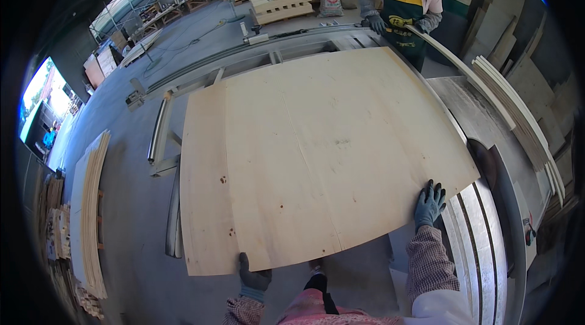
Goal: The person positions a large sheet of plywood on a table saw and, with assistance from a coworker, pushes it through the blade to make a cut. The person then uses a tape measure to measure the cut piece.
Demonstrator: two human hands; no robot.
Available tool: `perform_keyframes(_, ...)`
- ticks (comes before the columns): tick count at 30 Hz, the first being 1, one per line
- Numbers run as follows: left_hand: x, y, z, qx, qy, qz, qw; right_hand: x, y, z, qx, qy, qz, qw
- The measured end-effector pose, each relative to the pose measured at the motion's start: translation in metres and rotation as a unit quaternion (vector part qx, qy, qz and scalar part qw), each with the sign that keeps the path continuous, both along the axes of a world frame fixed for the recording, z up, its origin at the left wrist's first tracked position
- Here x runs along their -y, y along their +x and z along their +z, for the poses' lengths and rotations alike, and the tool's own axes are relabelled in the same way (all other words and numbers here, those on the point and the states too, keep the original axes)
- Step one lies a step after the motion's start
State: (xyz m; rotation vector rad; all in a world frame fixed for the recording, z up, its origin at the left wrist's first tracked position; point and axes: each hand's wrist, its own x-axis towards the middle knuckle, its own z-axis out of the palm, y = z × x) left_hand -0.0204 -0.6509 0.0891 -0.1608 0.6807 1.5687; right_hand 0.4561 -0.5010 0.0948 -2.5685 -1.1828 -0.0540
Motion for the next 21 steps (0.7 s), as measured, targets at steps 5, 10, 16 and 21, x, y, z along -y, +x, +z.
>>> perform_keyframes(5,0.043,-0.001,-0.014,-0.006,-0.012,0.018,1.0,0.028,-0.004,-0.01,0.014,-0.021,0.008,1.0)
perform_keyframes(10,0.064,0.014,-0.028,-0.001,0.018,0.008,1.0,0.038,0.012,-0.015,0.037,-0.052,0.013,0.998)
perform_keyframes(16,0.066,0.03,-0.023,-0.053,-0.006,0.077,0.996,0.034,0.017,-0.015,0.049,-0.042,0.036,0.997)
perform_keyframes(21,0.066,0.029,-0.031,-0.064,0.043,0.078,0.994,0.029,0.012,-0.006,0.019,-0.037,0.036,0.998)
